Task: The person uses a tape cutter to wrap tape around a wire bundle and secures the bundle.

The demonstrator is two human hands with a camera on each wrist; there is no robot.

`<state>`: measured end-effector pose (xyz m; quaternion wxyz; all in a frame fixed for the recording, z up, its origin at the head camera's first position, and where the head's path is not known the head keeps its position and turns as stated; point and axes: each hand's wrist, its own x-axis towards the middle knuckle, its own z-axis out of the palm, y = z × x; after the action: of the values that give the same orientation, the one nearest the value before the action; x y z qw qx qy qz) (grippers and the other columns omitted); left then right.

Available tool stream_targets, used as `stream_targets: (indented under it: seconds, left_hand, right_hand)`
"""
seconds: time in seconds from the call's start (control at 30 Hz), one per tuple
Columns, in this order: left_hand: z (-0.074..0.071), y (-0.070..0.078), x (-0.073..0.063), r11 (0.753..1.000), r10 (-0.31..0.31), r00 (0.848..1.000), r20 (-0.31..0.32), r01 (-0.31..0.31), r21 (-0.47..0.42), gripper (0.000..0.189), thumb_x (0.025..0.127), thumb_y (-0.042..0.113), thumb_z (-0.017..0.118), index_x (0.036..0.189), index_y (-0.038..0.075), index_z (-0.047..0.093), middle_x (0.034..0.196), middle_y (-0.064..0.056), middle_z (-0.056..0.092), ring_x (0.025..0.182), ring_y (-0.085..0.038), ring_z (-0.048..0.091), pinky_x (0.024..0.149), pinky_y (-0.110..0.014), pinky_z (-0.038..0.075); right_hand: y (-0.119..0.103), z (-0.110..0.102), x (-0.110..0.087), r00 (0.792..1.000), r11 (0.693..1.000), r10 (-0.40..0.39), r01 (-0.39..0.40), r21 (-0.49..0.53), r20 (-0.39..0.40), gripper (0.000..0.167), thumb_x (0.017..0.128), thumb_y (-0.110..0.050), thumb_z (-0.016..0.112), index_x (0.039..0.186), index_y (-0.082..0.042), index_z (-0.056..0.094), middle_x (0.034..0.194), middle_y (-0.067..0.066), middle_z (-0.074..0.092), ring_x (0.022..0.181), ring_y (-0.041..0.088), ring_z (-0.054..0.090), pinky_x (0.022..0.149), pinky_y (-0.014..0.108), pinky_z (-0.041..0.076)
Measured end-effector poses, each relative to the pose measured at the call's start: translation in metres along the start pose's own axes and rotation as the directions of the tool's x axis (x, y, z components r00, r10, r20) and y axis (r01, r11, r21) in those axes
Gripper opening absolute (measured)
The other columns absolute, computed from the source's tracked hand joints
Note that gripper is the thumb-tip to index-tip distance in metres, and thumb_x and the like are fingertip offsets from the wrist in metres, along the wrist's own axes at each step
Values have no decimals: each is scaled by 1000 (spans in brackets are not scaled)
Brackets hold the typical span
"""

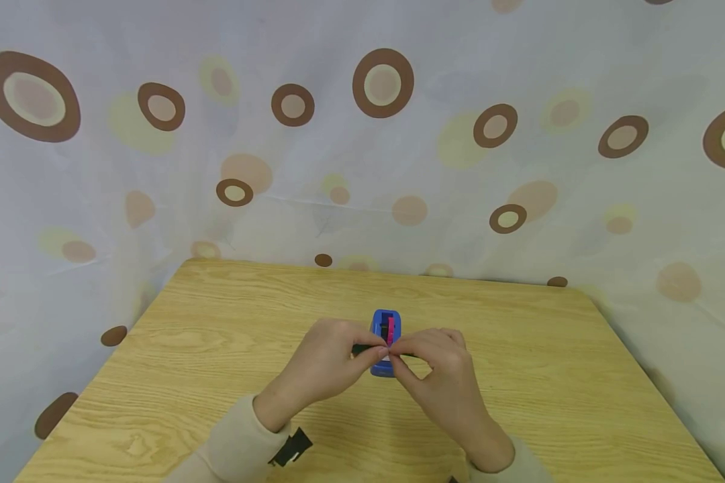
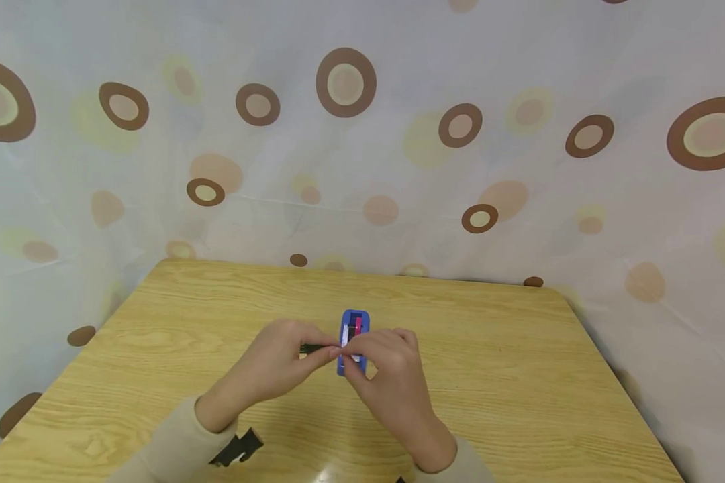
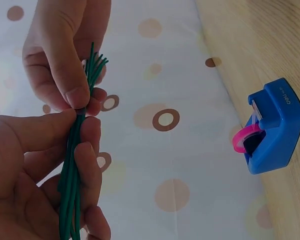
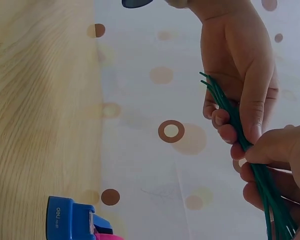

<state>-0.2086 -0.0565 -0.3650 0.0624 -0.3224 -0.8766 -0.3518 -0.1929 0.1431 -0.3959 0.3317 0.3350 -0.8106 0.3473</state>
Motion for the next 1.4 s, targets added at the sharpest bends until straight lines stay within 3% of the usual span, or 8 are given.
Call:
stream_targets:
  seconds: [0.4, 0.8, 1.03, 1.27, 1.4]
  left_hand:
    - [3, -1, 0, 992, 103, 990, -97, -95, 84, 10, 90, 20, 74, 95, 15, 81, 81, 6, 73, 49, 4, 44, 48, -19, 40]
    - [2, -1, 1, 978, 175, 975, -136, -156, 141, 9, 87, 20, 77, 95, 16, 82, 77, 8, 71, 48, 4, 40, 49, -20, 34]
    - [3, -3, 2, 970, 215, 963, -161, -191, 152, 12, 86, 22, 79, 96, 15, 81, 81, 8, 74, 58, 6, 53, 52, -18, 39]
    - [5, -2, 2, 967, 214, 961, -173, -183, 179, 13, 84, 24, 81, 95, 18, 82, 83, 9, 74, 70, 0, 65, 68, -25, 47]
    - [6, -2, 2, 968, 213, 960, -181, -182, 172, 12, 84, 25, 81, 93, 18, 82, 84, 9, 74, 71, 0, 66, 69, -27, 48]
  right_hand:
    - [-2, -1, 2, 1000, 999, 28, -28, 28, -4, 26, 73, 3, 84, 90, -16, 77, 90, -11, 72, 82, 9, 67, 81, 39, 39]
    - [-2, -6, 6, 1000, 1000, 18, -18, -2, 13, 25, 72, 0, 85, 89, -16, 77, 90, -12, 73, 81, 7, 67, 77, 39, 34]
    - [-2, -10, 8, 999, 1000, 16, -16, -12, 35, 25, 73, -3, 86, 92, -17, 78, 92, -12, 73, 84, 7, 67, 77, 40, 31]
    - [0, -13, 8, 998, 999, -28, 30, -36, 50, 24, 71, -4, 87, 90, -15, 78, 92, -10, 72, 84, 9, 66, 76, 41, 30]
    - [2, -13, 7, 998, 999, -29, 31, -39, 49, 23, 71, -3, 87, 88, -15, 77, 91, -9, 72, 84, 9, 65, 76, 41, 30]
